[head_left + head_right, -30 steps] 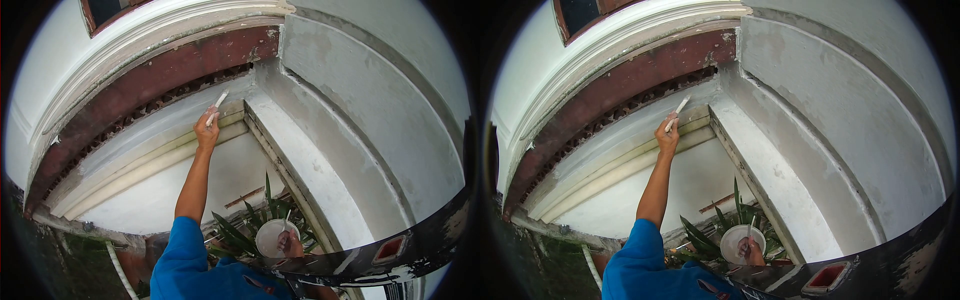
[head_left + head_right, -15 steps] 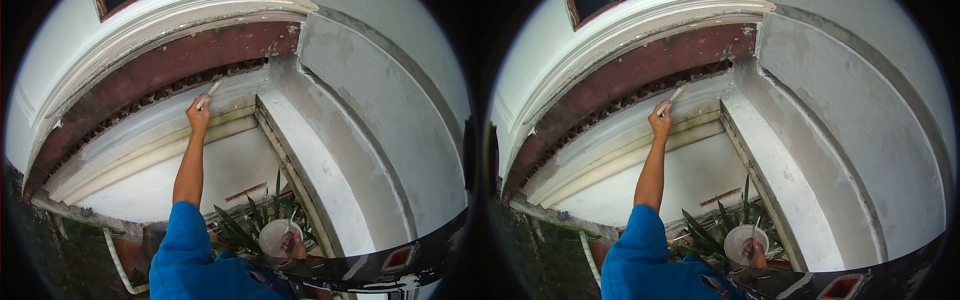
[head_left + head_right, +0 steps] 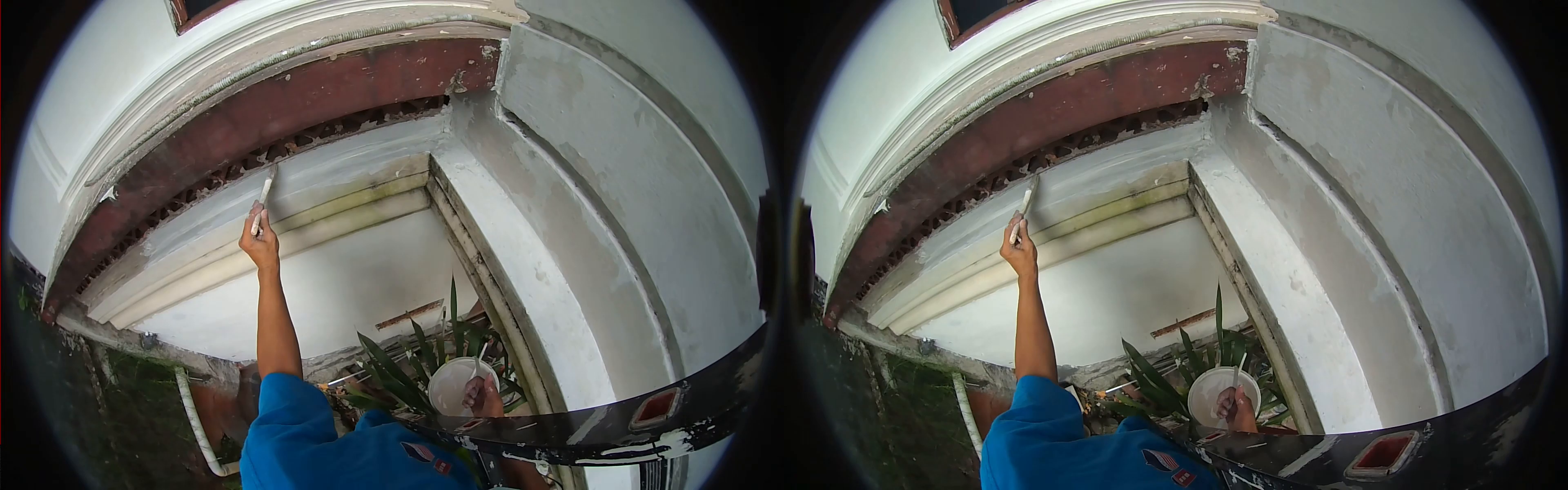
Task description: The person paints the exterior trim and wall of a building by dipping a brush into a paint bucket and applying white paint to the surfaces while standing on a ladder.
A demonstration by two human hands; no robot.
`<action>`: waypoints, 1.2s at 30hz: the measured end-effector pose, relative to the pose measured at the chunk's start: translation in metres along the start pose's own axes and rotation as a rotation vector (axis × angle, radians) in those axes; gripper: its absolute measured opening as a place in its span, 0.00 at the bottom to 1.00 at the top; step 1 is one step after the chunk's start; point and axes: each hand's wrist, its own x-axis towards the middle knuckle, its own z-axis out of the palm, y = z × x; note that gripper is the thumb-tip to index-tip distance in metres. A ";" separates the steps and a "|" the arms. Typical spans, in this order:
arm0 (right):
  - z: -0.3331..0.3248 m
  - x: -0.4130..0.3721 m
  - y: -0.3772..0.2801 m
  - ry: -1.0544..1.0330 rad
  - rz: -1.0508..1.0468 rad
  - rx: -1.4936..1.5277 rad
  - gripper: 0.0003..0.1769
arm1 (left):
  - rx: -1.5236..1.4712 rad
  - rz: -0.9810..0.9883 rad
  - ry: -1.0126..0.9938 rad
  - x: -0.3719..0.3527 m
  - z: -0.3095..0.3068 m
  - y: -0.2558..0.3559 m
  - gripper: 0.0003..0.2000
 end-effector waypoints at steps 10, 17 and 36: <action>-0.002 0.004 0.002 -0.029 0.001 0.029 0.33 | -0.405 0.041 -0.282 -0.043 0.176 0.082 0.07; -0.004 0.003 -0.006 0.025 0.000 -0.002 0.33 | -0.239 0.051 -0.339 -0.023 0.192 0.041 0.08; 0.061 -0.002 -0.061 -0.187 -0.054 -0.105 0.30 | -0.202 0.002 -0.161 -0.014 0.059 0.048 0.05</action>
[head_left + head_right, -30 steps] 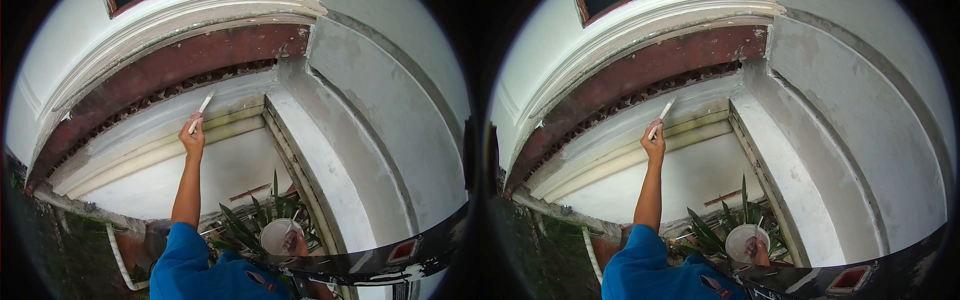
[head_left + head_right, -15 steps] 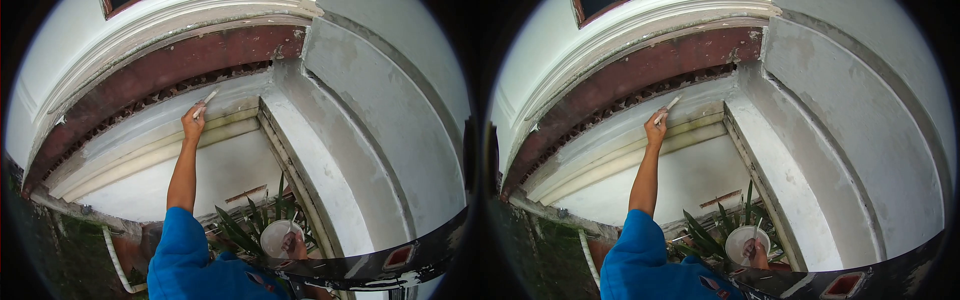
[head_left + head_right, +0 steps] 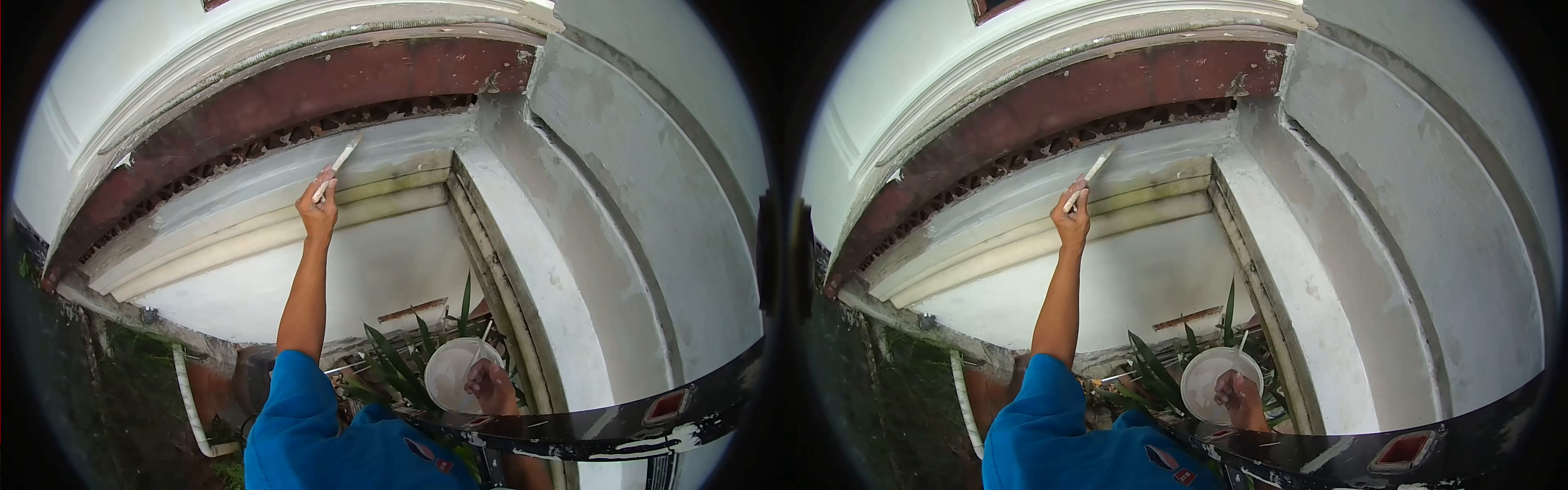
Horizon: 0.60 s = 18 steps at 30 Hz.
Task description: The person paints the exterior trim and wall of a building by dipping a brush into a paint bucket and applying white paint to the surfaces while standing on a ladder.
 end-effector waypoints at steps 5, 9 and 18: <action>0.010 0.002 -0.003 -0.023 -0.026 -0.028 0.31 | -0.121 0.043 -0.113 0.021 0.053 -0.018 0.07; 0.008 0.004 0.004 -0.048 -0.014 -0.040 0.31 | -0.009 0.024 -0.103 0.033 0.034 -0.034 0.07; 0.007 0.008 0.014 -0.025 0.070 -0.026 0.31 | 0.207 0.035 -0.051 0.041 -0.079 -0.040 0.06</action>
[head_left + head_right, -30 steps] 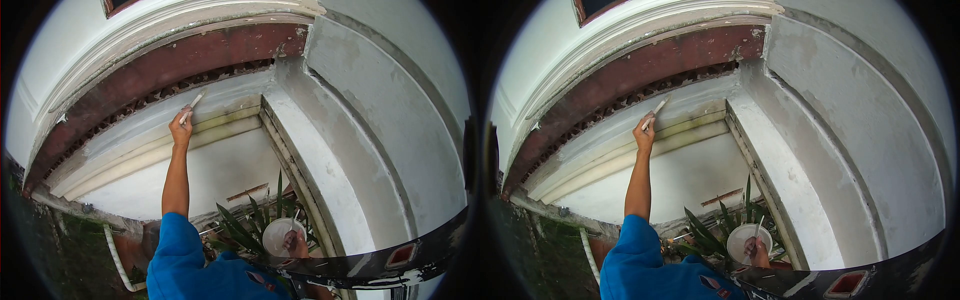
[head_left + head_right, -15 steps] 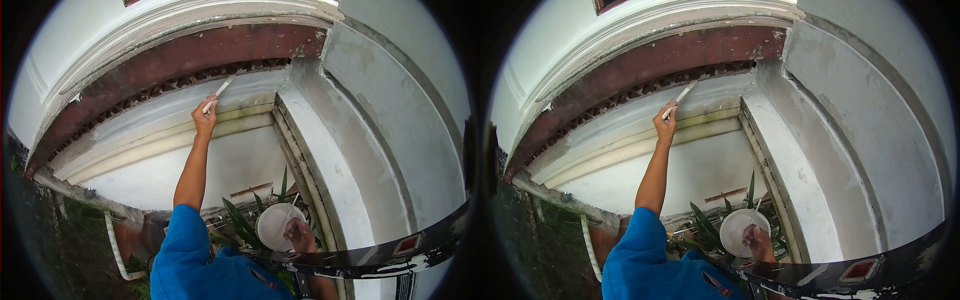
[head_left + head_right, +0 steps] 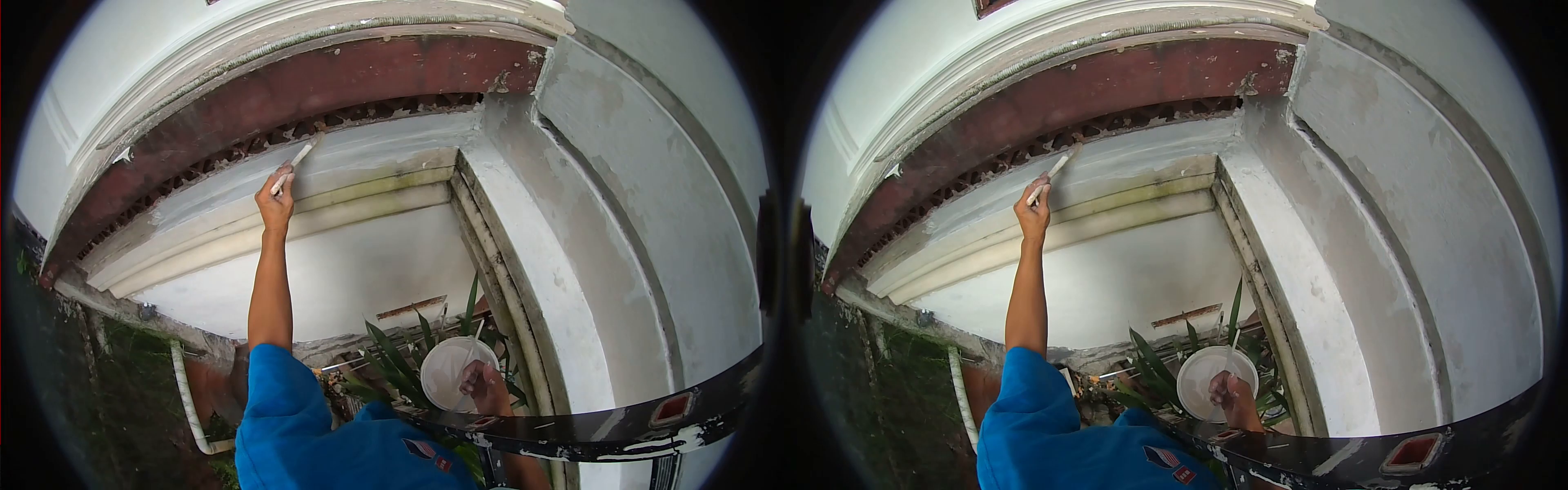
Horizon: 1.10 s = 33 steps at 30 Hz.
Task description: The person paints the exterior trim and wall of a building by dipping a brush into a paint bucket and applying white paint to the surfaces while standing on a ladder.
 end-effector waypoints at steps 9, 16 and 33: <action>0.007 0.001 -0.022 0.016 -0.053 -0.039 0.30 | -0.227 -0.082 0.007 -0.041 0.045 0.044 0.06; -0.003 -0.010 -0.020 0.082 -0.079 -0.090 0.31 | -0.422 -0.169 -0.016 -0.036 0.178 0.057 0.06; -0.017 -0.007 0.000 0.059 -0.015 -0.110 0.33 | -0.112 -0.100 0.277 -0.020 0.012 -0.028 0.07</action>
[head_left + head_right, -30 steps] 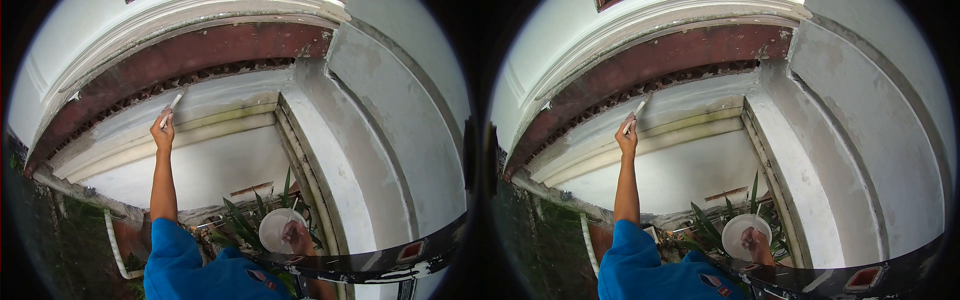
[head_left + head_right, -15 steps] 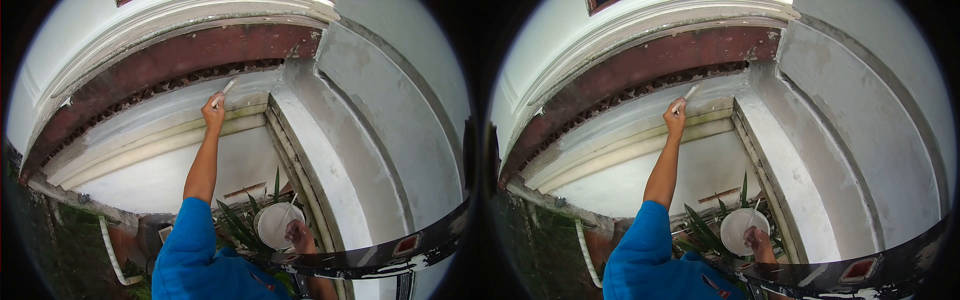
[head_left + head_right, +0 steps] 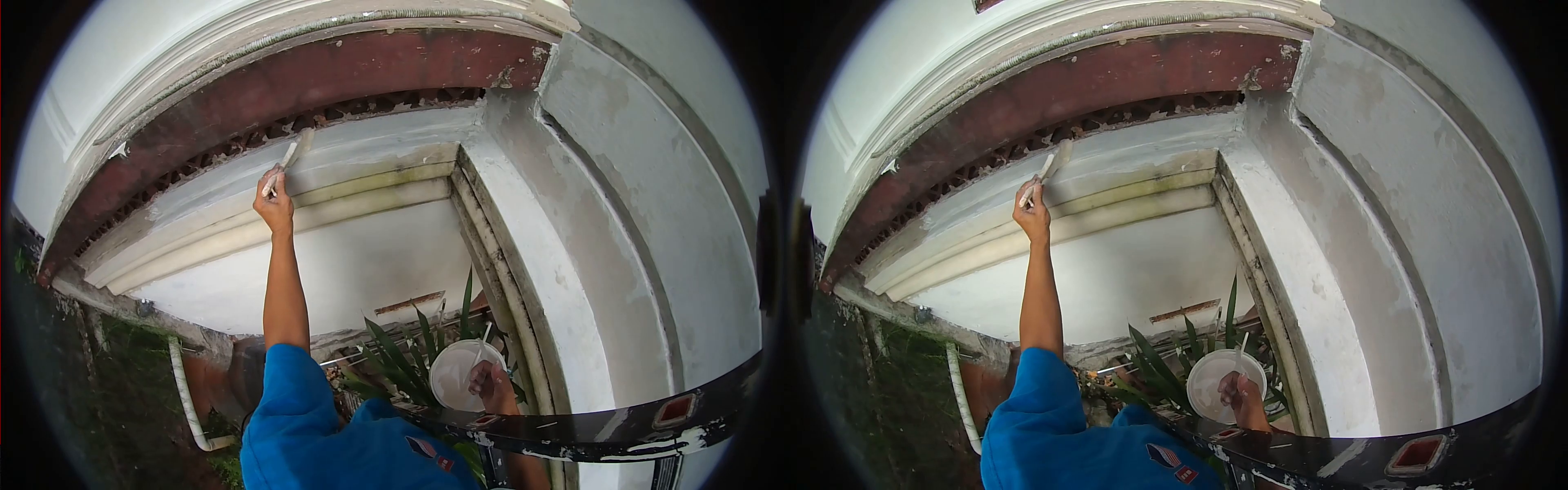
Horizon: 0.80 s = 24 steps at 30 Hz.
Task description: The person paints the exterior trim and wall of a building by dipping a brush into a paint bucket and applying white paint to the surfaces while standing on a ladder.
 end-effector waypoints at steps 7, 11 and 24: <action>-0.003 -0.003 0.003 -0.012 0.010 0.013 0.34 | -0.044 -0.049 0.066 -0.021 -0.027 0.022 0.09; -0.002 -0.002 0.003 0.002 0.032 0.000 0.34 | -0.211 -0.113 -0.056 -0.047 0.037 0.049 0.08; -0.011 -0.003 -0.003 0.050 0.015 -0.063 0.35 | -0.309 -0.210 -0.139 -0.054 0.189 0.046 0.06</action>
